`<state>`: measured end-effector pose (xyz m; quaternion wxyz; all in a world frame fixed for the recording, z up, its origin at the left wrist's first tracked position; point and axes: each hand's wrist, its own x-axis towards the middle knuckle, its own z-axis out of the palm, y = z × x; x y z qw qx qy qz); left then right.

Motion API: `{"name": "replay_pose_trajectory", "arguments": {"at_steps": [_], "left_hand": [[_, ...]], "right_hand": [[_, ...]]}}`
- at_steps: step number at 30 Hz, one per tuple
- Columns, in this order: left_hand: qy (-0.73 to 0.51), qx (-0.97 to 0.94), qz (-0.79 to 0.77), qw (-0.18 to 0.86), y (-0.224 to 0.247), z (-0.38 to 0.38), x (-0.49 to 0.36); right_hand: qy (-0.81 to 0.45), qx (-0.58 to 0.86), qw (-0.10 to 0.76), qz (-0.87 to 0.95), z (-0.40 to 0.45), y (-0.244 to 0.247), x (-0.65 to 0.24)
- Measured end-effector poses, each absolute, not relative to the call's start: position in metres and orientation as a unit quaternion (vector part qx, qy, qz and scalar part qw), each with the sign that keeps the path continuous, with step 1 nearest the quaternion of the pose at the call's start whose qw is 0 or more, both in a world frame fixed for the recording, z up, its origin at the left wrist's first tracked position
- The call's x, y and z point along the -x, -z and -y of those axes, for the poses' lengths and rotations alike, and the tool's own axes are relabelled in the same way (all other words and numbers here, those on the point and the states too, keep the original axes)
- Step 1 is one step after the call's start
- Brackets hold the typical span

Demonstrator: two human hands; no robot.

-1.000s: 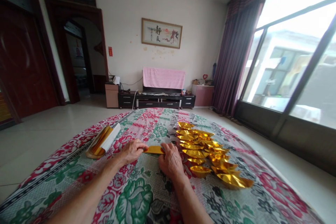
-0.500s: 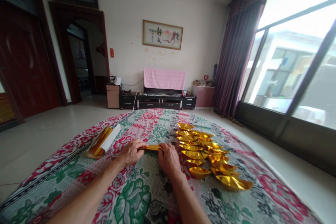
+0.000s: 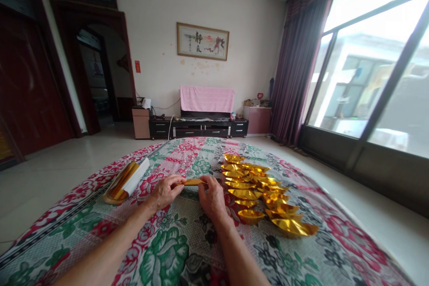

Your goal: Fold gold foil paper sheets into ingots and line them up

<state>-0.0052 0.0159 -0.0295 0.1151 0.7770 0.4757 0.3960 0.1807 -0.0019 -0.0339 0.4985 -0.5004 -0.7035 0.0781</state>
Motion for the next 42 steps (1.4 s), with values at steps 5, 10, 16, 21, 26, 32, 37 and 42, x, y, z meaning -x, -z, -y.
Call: {"name": "replay_pose_trajectory", "arguments": {"at_steps": [5, 10, 16, 21, 26, 32, 37, 42], "left_hand": [[-0.431, -0.767, -0.444, 0.171, 0.028, -0.015, 0.005], [-0.424, -0.740, -0.458, 0.250, 0.022, -0.012, 0.004], [-0.446, -0.663, -0.460, 0.386, 0.022, -0.013, -0.003], [-0.462, -0.625, -0.452, 0.438, 0.021, -0.012, -0.006], [-0.458, -0.625, -0.464, 0.429, 0.019, -0.009, -0.007], [-0.461, -0.620, -0.465, 0.431, 0.017, -0.008, -0.008], [-0.488, -0.588, -0.458, 0.453, 0.019, -0.012, -0.008], [-0.498, -0.553, -0.456, 0.488, 0.023, -0.015, -0.007]], "right_hand": [[-0.122, 0.492, 0.536, 0.675, 0.001, 0.034, -0.180], [-0.173, 0.489, 0.554, 0.651, 0.000, 0.034, -0.180], [-0.280, 0.456, 0.592, 0.603, -0.001, 0.031, -0.179], [-0.346, 0.438, 0.594, 0.579, -0.001, 0.029, -0.177], [-0.387, 0.421, 0.587, 0.573, -0.003, 0.034, -0.177], [-0.404, 0.411, 0.594, 0.561, -0.001, 0.032, -0.176], [-0.401, 0.406, 0.595, 0.566, 0.000, 0.030, -0.175], [-0.399, 0.397, 0.598, 0.570, 0.001, 0.029, -0.174]]}}
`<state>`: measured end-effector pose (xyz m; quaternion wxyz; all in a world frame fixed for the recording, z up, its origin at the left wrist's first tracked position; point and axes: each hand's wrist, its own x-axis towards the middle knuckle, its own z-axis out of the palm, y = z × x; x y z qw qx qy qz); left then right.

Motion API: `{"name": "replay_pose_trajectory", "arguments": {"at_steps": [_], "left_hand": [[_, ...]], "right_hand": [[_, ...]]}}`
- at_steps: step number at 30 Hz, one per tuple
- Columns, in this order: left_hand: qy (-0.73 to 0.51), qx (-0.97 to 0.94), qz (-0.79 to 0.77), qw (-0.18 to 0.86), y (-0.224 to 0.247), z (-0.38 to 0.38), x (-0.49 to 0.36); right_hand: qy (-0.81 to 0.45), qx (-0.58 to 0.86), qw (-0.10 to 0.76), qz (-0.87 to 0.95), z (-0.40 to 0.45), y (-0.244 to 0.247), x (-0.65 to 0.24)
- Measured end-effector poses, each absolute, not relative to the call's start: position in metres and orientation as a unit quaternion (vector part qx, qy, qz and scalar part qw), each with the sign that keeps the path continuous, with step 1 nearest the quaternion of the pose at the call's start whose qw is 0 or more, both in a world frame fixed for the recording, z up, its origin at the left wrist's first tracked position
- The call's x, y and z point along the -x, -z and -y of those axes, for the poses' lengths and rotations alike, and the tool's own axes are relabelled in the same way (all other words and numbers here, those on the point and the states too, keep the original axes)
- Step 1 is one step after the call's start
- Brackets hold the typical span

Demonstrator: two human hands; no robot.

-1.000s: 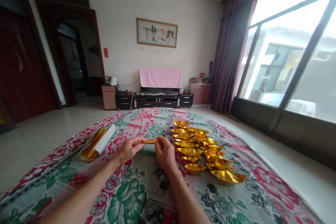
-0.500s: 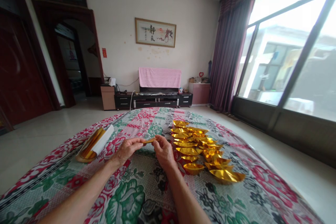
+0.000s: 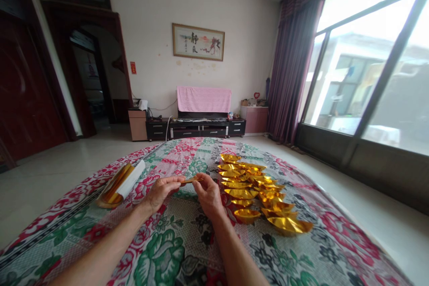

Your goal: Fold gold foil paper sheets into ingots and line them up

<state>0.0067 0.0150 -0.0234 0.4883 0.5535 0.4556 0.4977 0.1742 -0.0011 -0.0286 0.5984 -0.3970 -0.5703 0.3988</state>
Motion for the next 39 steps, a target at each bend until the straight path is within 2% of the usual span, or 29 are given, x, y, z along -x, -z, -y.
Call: {"name": "replay_pose_trajectory", "arguments": {"at_steps": [8, 14, 22, 27, 39], "left_hand": [[-0.492, -0.543, -0.467, 0.495, 0.023, -0.015, -0.006], [-0.466, -0.630, -0.477, 0.399, 0.025, -0.014, -0.010], [-0.451, -0.696, -0.472, 0.298, 0.024, -0.012, -0.013], [-0.438, -0.702, -0.472, 0.304, 0.025, -0.013, -0.012], [-0.435, -0.691, -0.474, 0.330, 0.029, -0.018, -0.010]], "right_hand": [[-0.357, 0.394, 0.589, 0.609, 0.002, 0.028, -0.176], [-0.328, 0.448, 0.566, 0.609, 0.000, 0.030, -0.177], [-0.357, 0.492, 0.542, 0.581, -0.005, 0.033, -0.176], [-0.394, 0.458, 0.575, 0.552, -0.006, 0.035, -0.176], [-0.420, 0.423, 0.575, 0.560, -0.008, 0.038, -0.179]]}}
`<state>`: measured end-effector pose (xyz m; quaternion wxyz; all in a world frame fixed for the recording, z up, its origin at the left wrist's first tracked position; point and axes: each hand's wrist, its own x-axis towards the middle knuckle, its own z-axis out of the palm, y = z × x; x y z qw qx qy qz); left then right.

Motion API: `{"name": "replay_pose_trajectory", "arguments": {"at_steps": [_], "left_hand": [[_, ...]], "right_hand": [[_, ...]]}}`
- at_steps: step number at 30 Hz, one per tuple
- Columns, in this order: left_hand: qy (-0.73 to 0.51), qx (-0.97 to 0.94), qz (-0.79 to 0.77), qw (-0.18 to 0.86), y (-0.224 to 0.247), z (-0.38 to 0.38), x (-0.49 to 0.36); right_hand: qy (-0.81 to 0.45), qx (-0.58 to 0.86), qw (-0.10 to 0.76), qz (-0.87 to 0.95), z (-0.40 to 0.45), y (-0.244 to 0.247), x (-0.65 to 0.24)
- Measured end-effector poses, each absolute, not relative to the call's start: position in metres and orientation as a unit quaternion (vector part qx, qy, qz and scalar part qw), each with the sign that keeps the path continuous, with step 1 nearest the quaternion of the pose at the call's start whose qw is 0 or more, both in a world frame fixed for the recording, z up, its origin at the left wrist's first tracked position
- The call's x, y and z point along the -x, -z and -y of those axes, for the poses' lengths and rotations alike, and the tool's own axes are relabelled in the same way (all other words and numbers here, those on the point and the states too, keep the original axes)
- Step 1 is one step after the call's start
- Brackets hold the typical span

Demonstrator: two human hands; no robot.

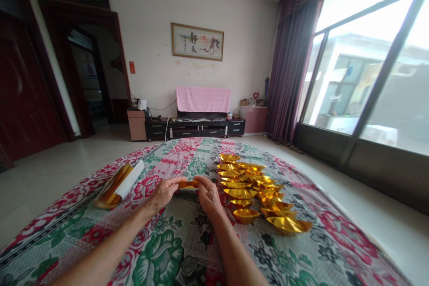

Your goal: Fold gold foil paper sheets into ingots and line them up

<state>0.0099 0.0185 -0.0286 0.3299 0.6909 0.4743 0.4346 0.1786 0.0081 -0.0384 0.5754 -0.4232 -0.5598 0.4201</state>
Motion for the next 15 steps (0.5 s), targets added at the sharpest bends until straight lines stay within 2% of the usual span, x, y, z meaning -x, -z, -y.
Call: {"name": "replay_pose_trajectory", "arguments": {"at_steps": [11, 15], "left_hand": [[-0.454, -0.666, -0.468, 0.363, 0.0373, -0.0269, -0.0087], [-0.451, -0.637, -0.473, 0.409, 0.0326, -0.0234, -0.0108]], "right_hand": [[-0.343, 0.455, 0.553, 0.609, -0.0109, 0.0447, -0.1781], [-0.312, 0.474, 0.561, 0.603, -0.0130, 0.0466, -0.1770]]}}
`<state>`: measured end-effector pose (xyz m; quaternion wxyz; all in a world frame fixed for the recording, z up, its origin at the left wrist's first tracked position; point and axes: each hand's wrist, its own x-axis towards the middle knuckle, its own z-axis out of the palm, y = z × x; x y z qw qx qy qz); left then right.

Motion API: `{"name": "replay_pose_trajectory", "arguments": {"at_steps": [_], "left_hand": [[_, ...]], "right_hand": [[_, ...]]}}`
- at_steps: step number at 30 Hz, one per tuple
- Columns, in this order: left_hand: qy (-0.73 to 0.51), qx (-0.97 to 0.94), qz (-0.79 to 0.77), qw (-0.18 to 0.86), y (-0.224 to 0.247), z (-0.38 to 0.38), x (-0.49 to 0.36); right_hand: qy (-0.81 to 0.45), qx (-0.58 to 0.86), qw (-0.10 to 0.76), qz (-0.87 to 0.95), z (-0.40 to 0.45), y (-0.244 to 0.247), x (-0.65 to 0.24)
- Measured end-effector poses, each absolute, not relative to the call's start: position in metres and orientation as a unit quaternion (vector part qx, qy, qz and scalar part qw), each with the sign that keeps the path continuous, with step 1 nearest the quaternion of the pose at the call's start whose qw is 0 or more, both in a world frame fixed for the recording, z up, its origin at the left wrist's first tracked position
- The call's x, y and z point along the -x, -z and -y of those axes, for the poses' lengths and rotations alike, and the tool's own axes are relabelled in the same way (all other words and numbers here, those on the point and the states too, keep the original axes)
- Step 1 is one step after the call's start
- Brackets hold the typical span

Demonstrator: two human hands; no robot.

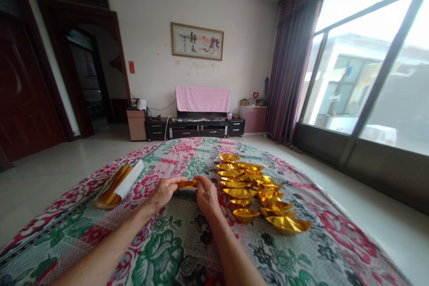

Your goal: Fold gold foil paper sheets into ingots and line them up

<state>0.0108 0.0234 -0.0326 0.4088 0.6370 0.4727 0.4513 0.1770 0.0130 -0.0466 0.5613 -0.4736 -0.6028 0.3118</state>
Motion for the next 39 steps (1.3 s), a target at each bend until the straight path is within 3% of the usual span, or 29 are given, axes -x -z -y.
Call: {"name": "replay_pose_trajectory", "arguments": {"at_steps": [13, 39], "left_hand": [[-0.492, -0.447, -0.442, 0.602, 0.012, -0.007, -0.013], [-0.488, -0.457, -0.433, 0.605, 0.018, -0.011, -0.012]], "right_hand": [[-0.407, 0.463, 0.597, 0.513, -0.004, 0.031, -0.171], [-0.433, 0.479, 0.609, 0.460, -0.003, 0.029, -0.166]]}}
